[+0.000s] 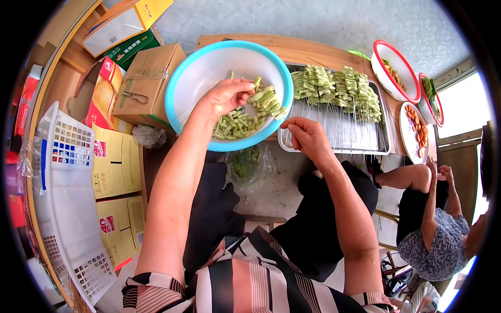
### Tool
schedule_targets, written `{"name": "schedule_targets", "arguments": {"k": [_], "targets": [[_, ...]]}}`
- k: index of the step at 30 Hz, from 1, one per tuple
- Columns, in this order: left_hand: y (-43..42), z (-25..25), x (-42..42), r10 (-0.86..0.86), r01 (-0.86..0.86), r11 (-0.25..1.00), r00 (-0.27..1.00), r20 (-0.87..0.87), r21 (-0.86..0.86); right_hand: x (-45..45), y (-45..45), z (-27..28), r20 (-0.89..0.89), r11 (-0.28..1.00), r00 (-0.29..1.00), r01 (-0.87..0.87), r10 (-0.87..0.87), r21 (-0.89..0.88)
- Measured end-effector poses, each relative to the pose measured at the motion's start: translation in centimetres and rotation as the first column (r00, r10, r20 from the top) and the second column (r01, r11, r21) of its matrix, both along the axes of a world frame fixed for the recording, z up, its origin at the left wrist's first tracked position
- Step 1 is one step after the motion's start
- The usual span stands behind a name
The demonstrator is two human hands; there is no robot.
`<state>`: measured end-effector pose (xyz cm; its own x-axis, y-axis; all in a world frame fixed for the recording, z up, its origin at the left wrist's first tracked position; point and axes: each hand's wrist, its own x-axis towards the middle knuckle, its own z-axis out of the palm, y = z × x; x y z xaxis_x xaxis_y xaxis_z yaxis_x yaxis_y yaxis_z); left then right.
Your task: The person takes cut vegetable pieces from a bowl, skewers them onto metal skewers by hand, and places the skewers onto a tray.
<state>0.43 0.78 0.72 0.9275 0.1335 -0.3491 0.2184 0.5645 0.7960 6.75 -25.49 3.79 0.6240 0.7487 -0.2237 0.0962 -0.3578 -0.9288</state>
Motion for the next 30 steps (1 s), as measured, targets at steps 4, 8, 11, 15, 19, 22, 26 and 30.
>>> {"name": "schedule_targets", "arguments": {"k": [4, 8, 11, 15, 19, 22, 26, 30], "targets": [[-0.1, 0.0, 0.0, -0.004, 0.004, 1.0, 1.0, 0.004, 0.018, -0.2, 0.0, 0.1, -0.009, 1.0, 1.0, -0.013, 0.013, -0.005], [0.0, -0.5, 0.4, -0.043, 0.042, 0.998, 0.999, 0.032, 0.037, -0.2, 0.3, 0.2, -0.04, 1.0, 0.999, -0.003, 0.003, -0.002], [-0.9, -0.7, 0.3, -0.016, 0.016, 1.0, 1.0, 0.005, 0.015, -0.2, 0.4, -0.2, -0.129, 0.997, 0.992, 0.017, -0.007, 0.075], [-2.3, 1.2, 0.1, 0.04, -0.042, 0.999, 0.998, 0.055, 0.022, -0.2, 0.6, 0.0, -0.093, 0.995, 0.995, 0.031, -0.023, 0.091], [-3.4, 1.2, 0.6, 0.094, -0.103, 0.992, 0.989, 0.111, 0.072, -0.5, 1.0, 0.3, -0.061, 0.997, 0.997, 0.054, -0.051, 0.06], [-3.3, 0.9, 0.7, 0.093, -0.103, 0.99, 0.99, 0.105, 0.095, -0.6, 1.1, 0.1, -0.045, 0.996, 0.997, 0.06, -0.057, 0.064], [-3.2, 0.5, 0.8, 0.095, -0.106, 0.987, 0.991, 0.091, 0.12, -0.5, 1.0, 0.0, -0.013, 0.997, 0.998, 0.054, -0.054, 0.063], [-2.8, 0.5, 0.9, 0.029, -0.045, 0.982, 0.996, 0.089, 0.181, -0.4, 0.9, 0.0, -0.04, 0.997, 0.998, 0.052, -0.049, 0.065]]}}
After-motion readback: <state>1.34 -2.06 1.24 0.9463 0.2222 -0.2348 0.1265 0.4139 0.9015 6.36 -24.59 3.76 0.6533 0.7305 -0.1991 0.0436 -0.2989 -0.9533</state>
